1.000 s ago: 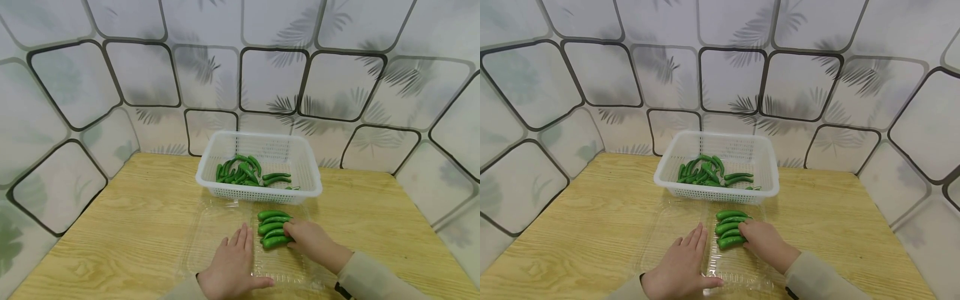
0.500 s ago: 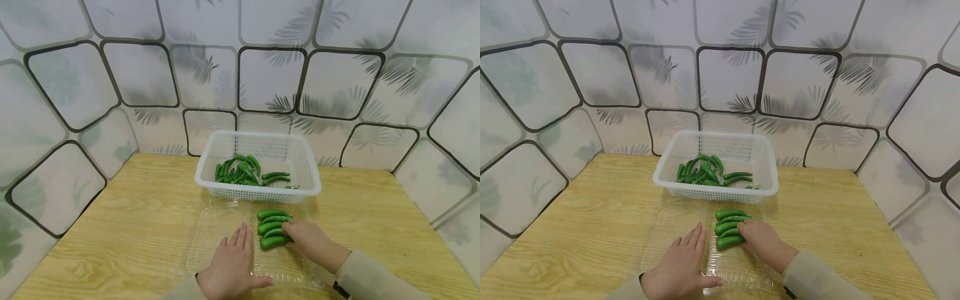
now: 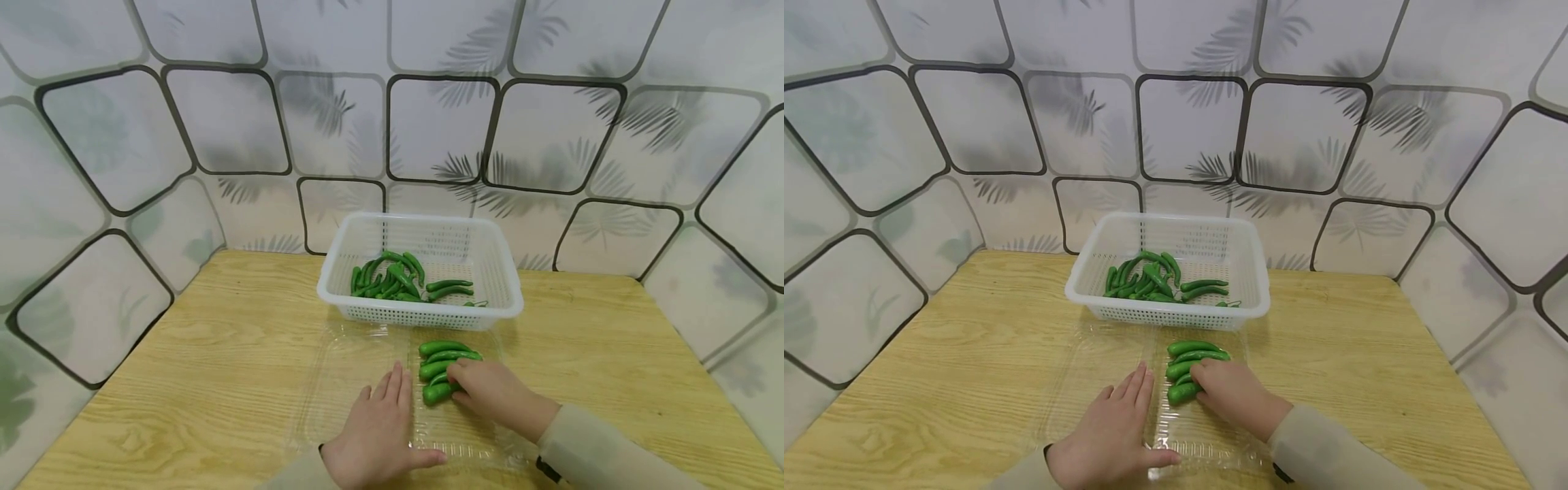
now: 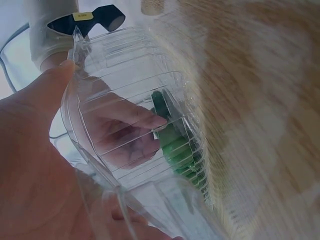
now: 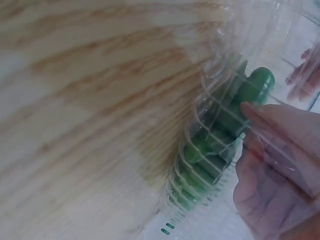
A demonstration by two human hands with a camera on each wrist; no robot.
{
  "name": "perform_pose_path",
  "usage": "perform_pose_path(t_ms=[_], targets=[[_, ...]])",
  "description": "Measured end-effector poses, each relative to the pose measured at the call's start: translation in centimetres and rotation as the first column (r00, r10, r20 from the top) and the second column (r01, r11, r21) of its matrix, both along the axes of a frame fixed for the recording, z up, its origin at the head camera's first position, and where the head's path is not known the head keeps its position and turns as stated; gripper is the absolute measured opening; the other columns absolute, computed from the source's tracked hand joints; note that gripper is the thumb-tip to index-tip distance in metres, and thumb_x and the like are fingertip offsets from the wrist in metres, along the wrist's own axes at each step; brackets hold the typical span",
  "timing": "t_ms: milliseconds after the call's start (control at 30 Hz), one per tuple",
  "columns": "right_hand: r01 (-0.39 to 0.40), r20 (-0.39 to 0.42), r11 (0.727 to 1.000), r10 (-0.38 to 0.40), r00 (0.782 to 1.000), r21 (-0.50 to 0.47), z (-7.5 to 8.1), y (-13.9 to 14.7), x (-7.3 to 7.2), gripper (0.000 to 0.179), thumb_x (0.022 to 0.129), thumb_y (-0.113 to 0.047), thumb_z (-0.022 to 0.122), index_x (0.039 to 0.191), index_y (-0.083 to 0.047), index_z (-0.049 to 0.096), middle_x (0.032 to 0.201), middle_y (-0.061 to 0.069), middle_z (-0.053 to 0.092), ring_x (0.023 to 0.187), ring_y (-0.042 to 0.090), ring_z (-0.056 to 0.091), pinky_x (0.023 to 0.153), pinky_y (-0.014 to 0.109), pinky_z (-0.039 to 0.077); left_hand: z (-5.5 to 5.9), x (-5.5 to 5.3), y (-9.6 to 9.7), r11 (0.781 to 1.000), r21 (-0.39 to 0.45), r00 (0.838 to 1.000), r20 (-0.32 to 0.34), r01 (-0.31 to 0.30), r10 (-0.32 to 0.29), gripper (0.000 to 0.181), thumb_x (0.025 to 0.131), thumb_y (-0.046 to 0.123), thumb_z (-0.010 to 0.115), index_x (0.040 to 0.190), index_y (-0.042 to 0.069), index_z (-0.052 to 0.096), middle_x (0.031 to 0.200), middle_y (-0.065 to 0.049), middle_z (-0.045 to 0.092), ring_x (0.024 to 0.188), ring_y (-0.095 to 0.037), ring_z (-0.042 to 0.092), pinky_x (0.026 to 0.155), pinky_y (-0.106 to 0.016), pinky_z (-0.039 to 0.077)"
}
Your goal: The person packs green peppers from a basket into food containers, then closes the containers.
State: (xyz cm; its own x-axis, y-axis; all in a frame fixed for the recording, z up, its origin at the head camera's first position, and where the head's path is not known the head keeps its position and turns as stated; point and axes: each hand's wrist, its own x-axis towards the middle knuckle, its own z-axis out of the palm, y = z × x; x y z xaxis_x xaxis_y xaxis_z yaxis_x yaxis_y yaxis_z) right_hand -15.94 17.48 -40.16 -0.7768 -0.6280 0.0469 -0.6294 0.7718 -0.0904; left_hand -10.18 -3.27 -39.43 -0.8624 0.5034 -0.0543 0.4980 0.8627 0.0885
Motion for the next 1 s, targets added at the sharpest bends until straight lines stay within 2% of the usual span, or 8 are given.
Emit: perform_pose_path(t_ms=[233,433,667,833,1000], targets=[[0.029,0.008,1.000,-0.029,1.000,-0.003,-0.1,-0.2,-0.1,0.022,0.078,-0.022,0.076,0.079,-0.015,0.055,0.073,-0.006,0.055,0.063,0.011,0.054,0.053,0.029,0.045,0.1,0.0,0.0,1.000,-0.007,1.000,0.001,0.004,-0.004,0.112,0.072,0.084,0.039,0.142,-0.004,0.032,0.147,-0.023,0.027,0.131,-0.031,0.035,0.095,-0.050,0.039],[0.028,0.033,1.000,-0.028,0.999,-0.007,-0.1,-0.2,0.0,0.023,0.077,-0.024,0.076,0.081,-0.015,0.055,0.075,-0.005,0.056,0.061,0.010,0.053,0.051,0.028,0.044,0.2,0.0,0.0,1.000,0.001,1.000,0.026,-0.003,0.003,0.113,0.072,0.084,0.040,0.143,-0.004,0.031,0.148,-0.022,0.025,0.132,-0.031,0.034,0.095,-0.050,0.039],[0.027,0.060,0.999,-0.024,0.998,-0.042,0.2,0.1,-0.1,0.022,0.079,-0.026,0.075,0.084,-0.016,0.055,0.074,-0.008,0.054,0.061,0.007,0.052,0.053,0.026,0.044,0.3,0.0,0.0,1.000,0.000,1.000,0.007,-0.001,0.001,0.113,0.072,0.084,0.039,0.142,-0.005,0.031,0.147,-0.023,0.026,0.131,-0.031,0.034,0.095,-0.050,0.039],[0.032,0.073,0.992,-0.023,0.997,-0.125,1.0,0.3,-0.2,0.022,0.083,-0.029,0.071,0.087,-0.014,0.057,0.067,-0.010,0.048,0.055,0.003,0.043,0.048,0.023,0.038,0.2,0.1,0.0,1.000,0.000,1.000,-0.009,0.000,0.000,0.114,0.072,0.084,0.039,0.142,-0.005,0.031,0.147,-0.023,0.027,0.131,-0.031,0.035,0.095,-0.050,0.039],[0.028,0.028,0.975,-0.022,0.999,-0.221,2.4,0.6,-0.8,0.018,0.086,-0.025,0.068,0.090,-0.010,0.059,0.066,-0.012,0.045,0.054,0.001,0.039,0.049,0.021,0.037,0.2,0.1,0.0,1.000,0.002,1.000,-0.006,-0.003,0.003,0.114,0.071,0.084,0.040,0.142,-0.005,0.031,0.147,-0.023,0.028,0.130,-0.031,0.036,0.094,-0.049,0.040]])
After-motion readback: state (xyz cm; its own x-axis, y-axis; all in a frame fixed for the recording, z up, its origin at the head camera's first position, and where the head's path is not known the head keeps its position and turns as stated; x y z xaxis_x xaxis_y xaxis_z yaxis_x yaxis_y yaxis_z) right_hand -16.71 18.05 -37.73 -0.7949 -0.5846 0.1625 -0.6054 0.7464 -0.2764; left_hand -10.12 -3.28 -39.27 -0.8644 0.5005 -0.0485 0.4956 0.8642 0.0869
